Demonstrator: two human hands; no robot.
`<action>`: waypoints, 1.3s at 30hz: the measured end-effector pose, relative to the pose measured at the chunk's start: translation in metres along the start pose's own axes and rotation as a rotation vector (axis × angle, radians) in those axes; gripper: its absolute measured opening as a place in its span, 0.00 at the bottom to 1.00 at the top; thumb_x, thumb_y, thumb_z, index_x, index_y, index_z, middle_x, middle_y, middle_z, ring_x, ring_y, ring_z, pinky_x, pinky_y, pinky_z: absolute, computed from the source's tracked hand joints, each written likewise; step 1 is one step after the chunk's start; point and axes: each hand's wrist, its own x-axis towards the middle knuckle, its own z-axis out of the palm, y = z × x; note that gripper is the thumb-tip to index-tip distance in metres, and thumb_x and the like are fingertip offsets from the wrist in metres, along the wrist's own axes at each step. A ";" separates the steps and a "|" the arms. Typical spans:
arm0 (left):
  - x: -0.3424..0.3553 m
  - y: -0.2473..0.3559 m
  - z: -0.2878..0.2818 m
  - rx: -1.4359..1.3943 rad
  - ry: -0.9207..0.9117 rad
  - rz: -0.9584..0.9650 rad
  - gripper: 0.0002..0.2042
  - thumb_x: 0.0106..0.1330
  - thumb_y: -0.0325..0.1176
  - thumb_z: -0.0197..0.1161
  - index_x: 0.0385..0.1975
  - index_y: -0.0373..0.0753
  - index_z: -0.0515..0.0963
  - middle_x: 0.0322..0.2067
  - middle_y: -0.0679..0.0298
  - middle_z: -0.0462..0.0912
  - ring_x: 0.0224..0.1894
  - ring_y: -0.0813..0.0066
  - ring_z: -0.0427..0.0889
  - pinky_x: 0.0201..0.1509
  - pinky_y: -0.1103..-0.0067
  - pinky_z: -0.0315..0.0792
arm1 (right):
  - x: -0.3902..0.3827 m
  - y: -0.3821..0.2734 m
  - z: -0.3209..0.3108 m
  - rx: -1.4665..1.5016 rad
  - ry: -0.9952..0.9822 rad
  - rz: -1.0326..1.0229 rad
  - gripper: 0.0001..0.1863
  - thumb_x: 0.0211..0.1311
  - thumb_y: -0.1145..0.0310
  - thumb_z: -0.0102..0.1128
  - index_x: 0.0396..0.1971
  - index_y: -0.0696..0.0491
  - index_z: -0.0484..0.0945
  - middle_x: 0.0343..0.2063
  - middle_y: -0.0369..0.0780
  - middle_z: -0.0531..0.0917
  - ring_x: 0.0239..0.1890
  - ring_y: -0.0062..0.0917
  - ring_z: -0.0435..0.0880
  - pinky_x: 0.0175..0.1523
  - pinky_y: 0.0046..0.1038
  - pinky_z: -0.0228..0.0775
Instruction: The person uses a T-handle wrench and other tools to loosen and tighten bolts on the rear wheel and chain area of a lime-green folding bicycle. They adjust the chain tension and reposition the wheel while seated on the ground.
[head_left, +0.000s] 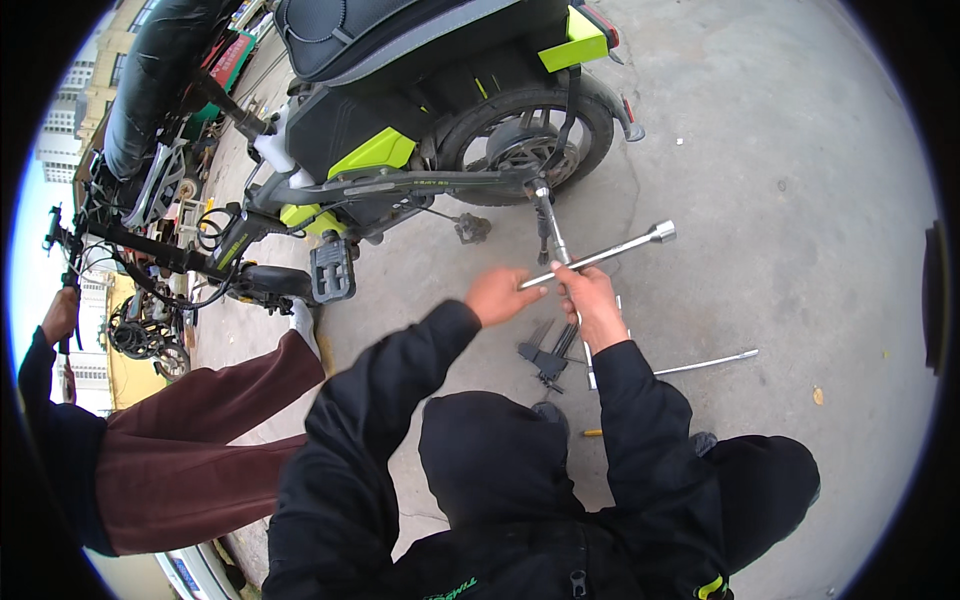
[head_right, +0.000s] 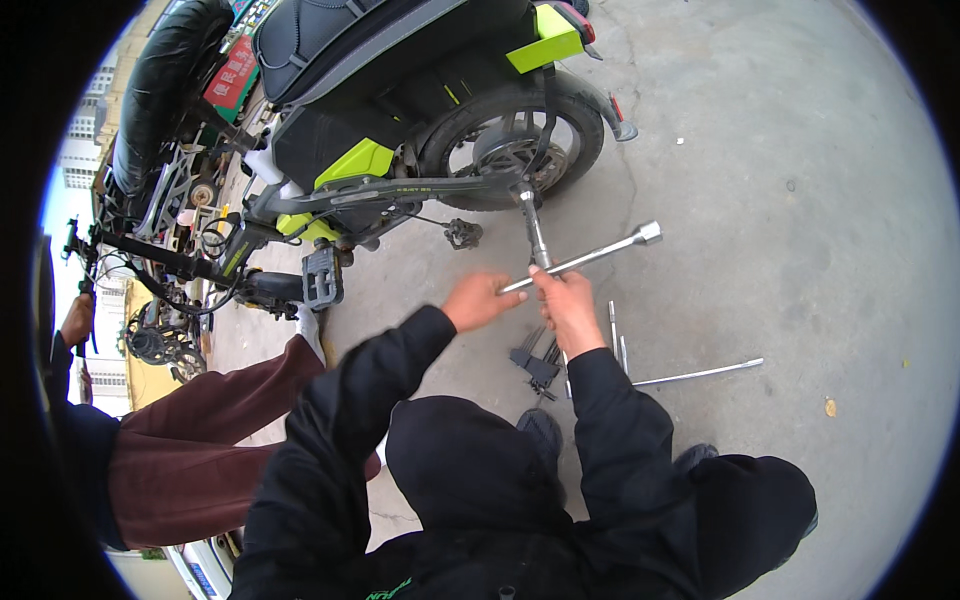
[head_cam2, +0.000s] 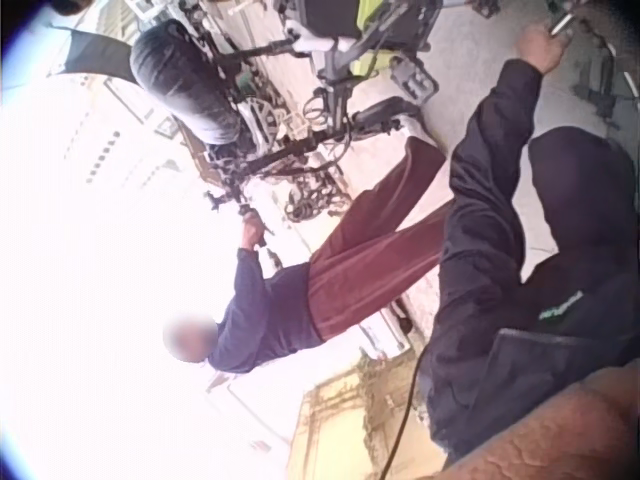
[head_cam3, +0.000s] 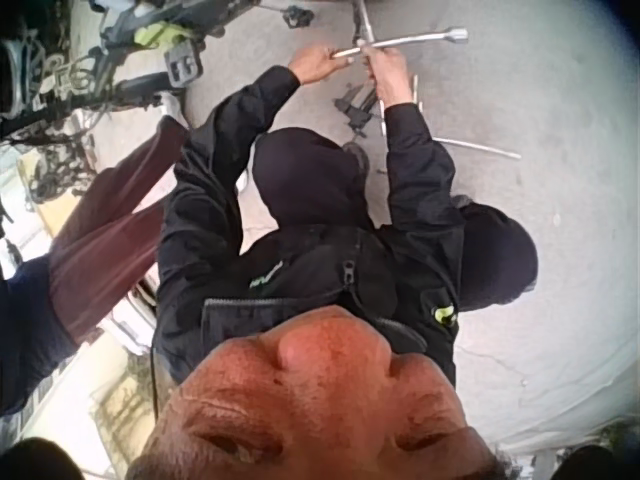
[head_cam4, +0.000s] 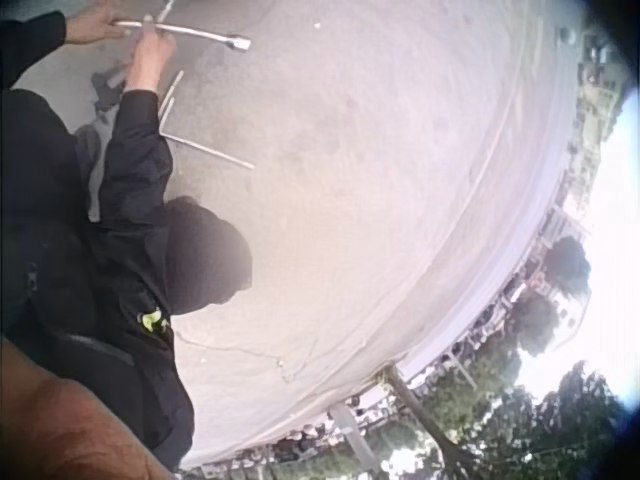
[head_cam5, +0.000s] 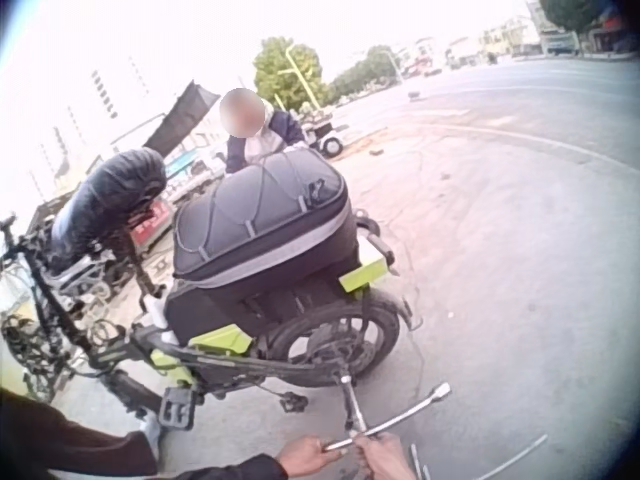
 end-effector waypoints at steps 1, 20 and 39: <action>-0.001 -0.009 0.018 -0.117 0.014 -0.019 0.17 0.63 0.48 0.59 0.31 0.37 0.78 0.23 0.52 0.81 0.29 0.50 0.81 0.34 0.61 0.72 | -0.002 -0.002 0.004 -0.140 0.060 -0.100 0.22 0.60 0.52 0.65 0.43 0.55 0.76 0.22 0.33 0.76 0.16 0.18 0.69 0.20 0.23 0.62; -0.014 0.002 0.049 -0.179 -0.131 0.028 0.13 0.70 0.42 0.51 0.40 0.38 0.72 0.31 0.48 0.80 0.37 0.45 0.78 0.41 0.59 0.70 | -0.018 0.013 -0.014 -0.590 0.291 -0.496 0.25 0.66 0.50 0.53 0.41 0.60 0.81 0.22 0.51 0.82 0.29 0.44 0.84 0.36 0.40 0.73; -0.032 0.055 -0.067 0.596 0.036 0.262 0.07 0.62 0.37 0.59 0.30 0.41 0.76 0.23 0.58 0.80 0.28 0.57 0.82 0.28 0.64 0.72 | -0.007 0.009 -0.019 0.440 -0.235 0.244 0.17 0.70 0.45 0.47 0.37 0.44 0.69 0.23 0.33 0.73 0.14 0.13 0.61 0.16 0.16 0.47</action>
